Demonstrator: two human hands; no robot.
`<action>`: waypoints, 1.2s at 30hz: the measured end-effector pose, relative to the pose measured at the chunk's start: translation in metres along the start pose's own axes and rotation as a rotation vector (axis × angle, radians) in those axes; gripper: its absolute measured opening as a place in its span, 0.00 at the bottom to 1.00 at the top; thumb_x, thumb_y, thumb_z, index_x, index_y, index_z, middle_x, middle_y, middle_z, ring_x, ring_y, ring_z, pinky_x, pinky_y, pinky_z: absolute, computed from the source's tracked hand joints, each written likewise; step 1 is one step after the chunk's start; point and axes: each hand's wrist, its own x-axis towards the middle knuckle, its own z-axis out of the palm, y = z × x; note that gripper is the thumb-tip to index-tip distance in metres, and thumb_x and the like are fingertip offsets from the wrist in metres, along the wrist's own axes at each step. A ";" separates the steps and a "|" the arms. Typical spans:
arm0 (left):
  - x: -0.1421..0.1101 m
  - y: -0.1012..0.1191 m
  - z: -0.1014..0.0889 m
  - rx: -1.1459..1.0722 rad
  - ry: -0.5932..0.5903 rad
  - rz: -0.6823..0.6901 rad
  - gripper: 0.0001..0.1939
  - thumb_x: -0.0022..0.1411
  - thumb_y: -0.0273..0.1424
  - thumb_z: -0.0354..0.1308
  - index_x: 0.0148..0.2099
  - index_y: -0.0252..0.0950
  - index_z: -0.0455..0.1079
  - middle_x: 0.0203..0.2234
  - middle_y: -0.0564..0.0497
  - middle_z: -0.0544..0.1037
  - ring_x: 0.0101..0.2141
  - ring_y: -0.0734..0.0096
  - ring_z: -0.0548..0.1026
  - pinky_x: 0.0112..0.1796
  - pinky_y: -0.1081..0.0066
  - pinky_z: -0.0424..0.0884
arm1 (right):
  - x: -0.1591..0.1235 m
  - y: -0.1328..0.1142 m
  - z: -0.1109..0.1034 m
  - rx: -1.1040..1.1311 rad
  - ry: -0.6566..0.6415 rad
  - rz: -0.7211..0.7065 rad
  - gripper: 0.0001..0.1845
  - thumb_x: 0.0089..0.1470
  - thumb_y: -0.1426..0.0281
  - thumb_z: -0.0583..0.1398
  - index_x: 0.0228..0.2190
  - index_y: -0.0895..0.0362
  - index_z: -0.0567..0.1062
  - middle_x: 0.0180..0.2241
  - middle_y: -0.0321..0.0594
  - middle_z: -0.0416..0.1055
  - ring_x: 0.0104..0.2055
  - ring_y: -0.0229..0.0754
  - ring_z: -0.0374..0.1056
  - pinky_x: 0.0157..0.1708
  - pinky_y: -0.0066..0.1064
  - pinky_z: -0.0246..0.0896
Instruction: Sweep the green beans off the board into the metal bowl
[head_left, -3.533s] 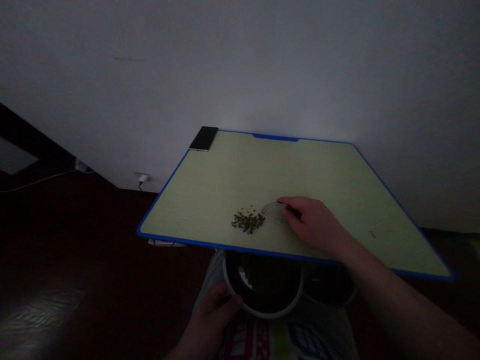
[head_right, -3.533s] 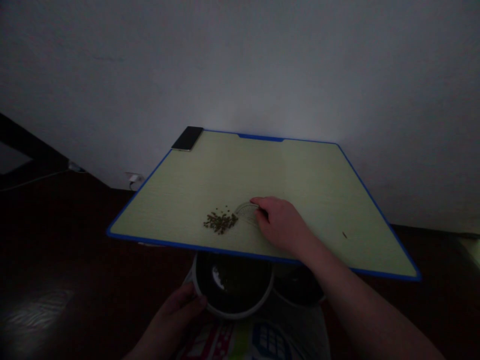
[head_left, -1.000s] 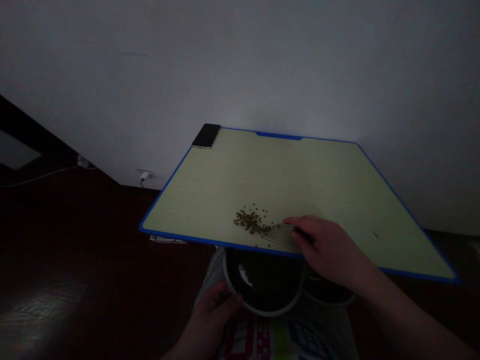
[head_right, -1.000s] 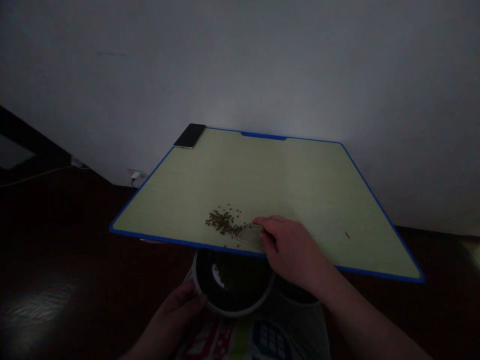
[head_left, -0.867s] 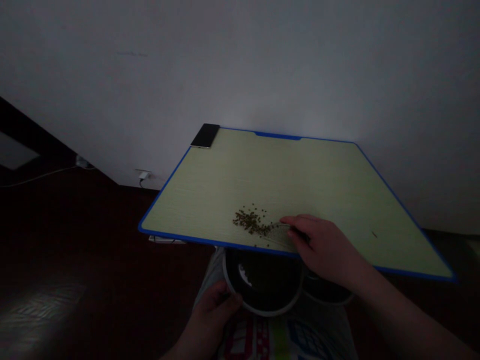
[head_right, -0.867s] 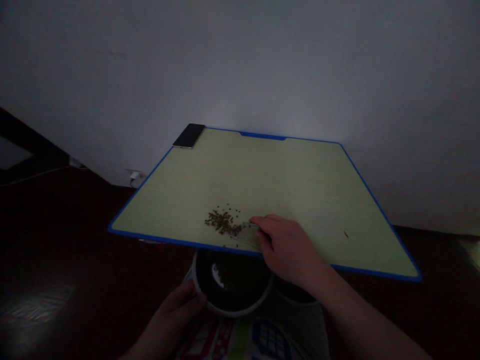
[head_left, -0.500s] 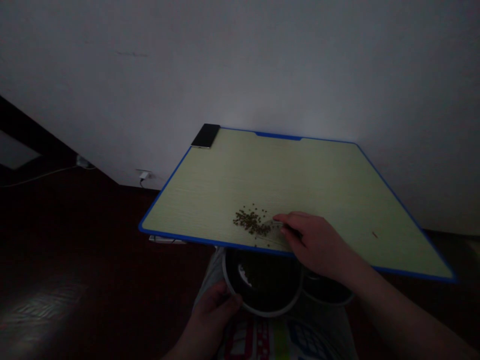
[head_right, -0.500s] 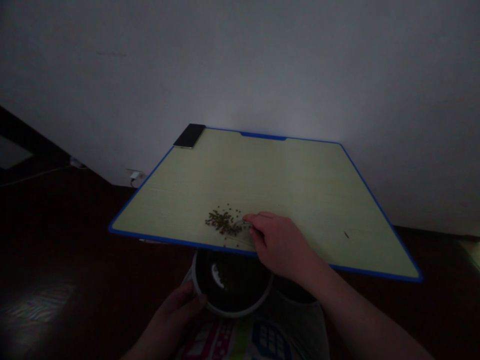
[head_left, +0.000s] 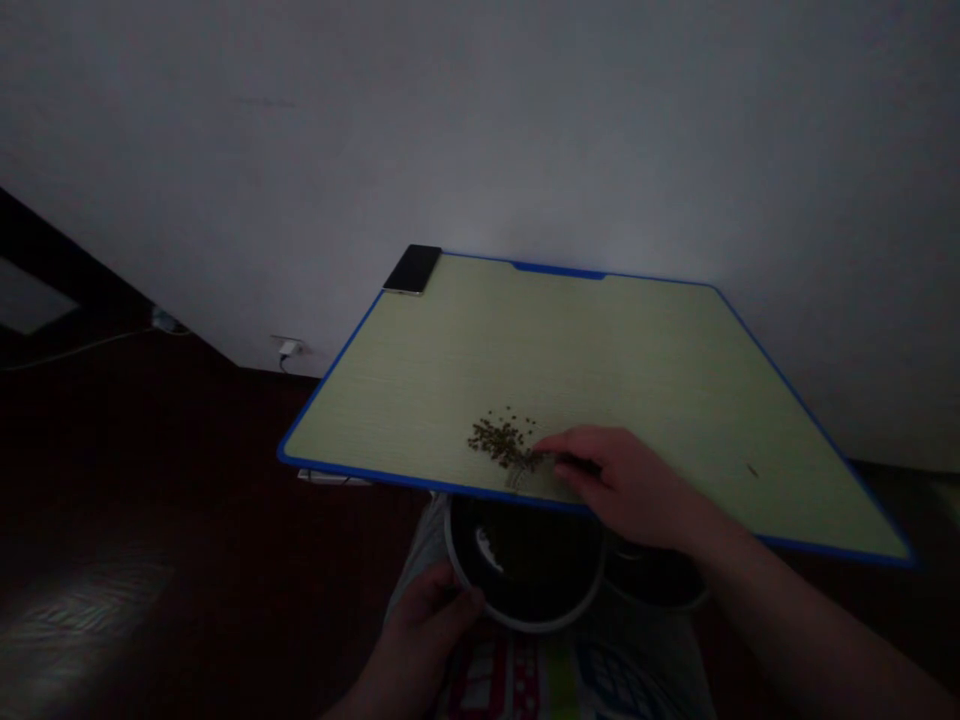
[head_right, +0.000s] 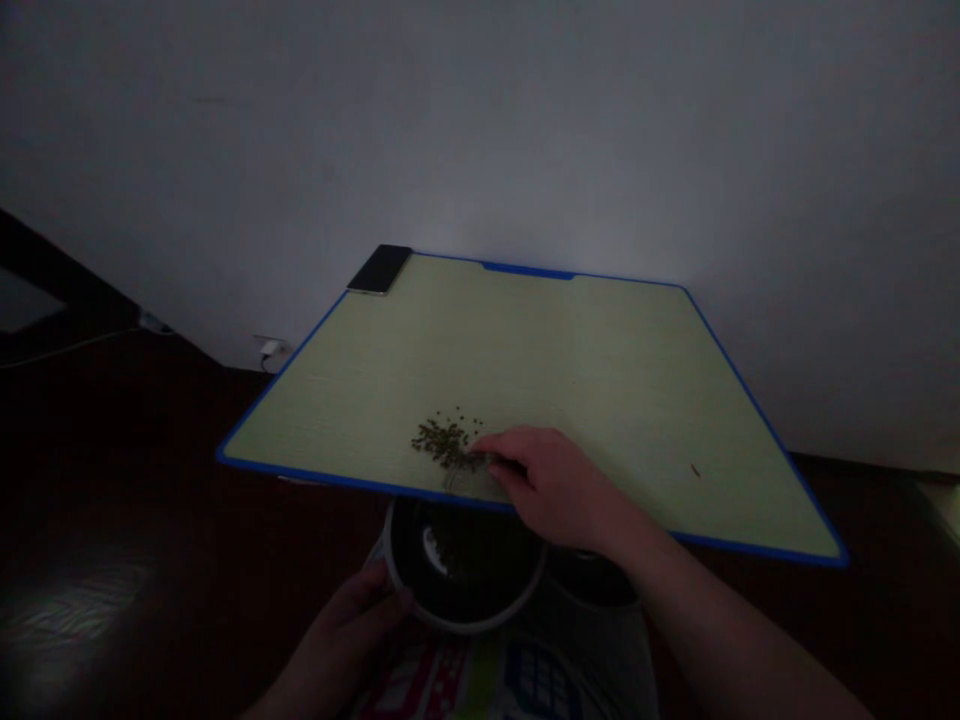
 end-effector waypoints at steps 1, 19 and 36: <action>0.000 0.000 0.000 -0.011 -0.005 -0.005 0.14 0.60 0.43 0.76 0.43 0.40 0.86 0.42 0.45 0.93 0.47 0.42 0.88 0.59 0.44 0.77 | -0.002 0.000 0.000 0.005 -0.003 0.002 0.21 0.64 0.75 0.59 0.52 0.52 0.86 0.48 0.44 0.87 0.50 0.48 0.83 0.54 0.42 0.78; 0.000 0.004 0.004 -0.102 -0.070 -0.043 0.12 0.60 0.41 0.76 0.44 0.42 0.87 0.44 0.46 0.93 0.50 0.42 0.88 0.62 0.43 0.74 | -0.048 0.040 -0.029 -0.181 0.182 0.158 0.18 0.66 0.67 0.58 0.48 0.52 0.86 0.44 0.44 0.88 0.42 0.52 0.85 0.43 0.43 0.82; -0.003 0.004 0.010 -0.098 -0.067 -0.040 0.11 0.59 0.41 0.77 0.43 0.45 0.87 0.42 0.49 0.93 0.49 0.45 0.89 0.62 0.44 0.75 | 0.014 0.041 -0.029 -0.221 0.030 -0.063 0.21 0.65 0.74 0.57 0.52 0.52 0.85 0.49 0.45 0.86 0.50 0.50 0.83 0.53 0.44 0.77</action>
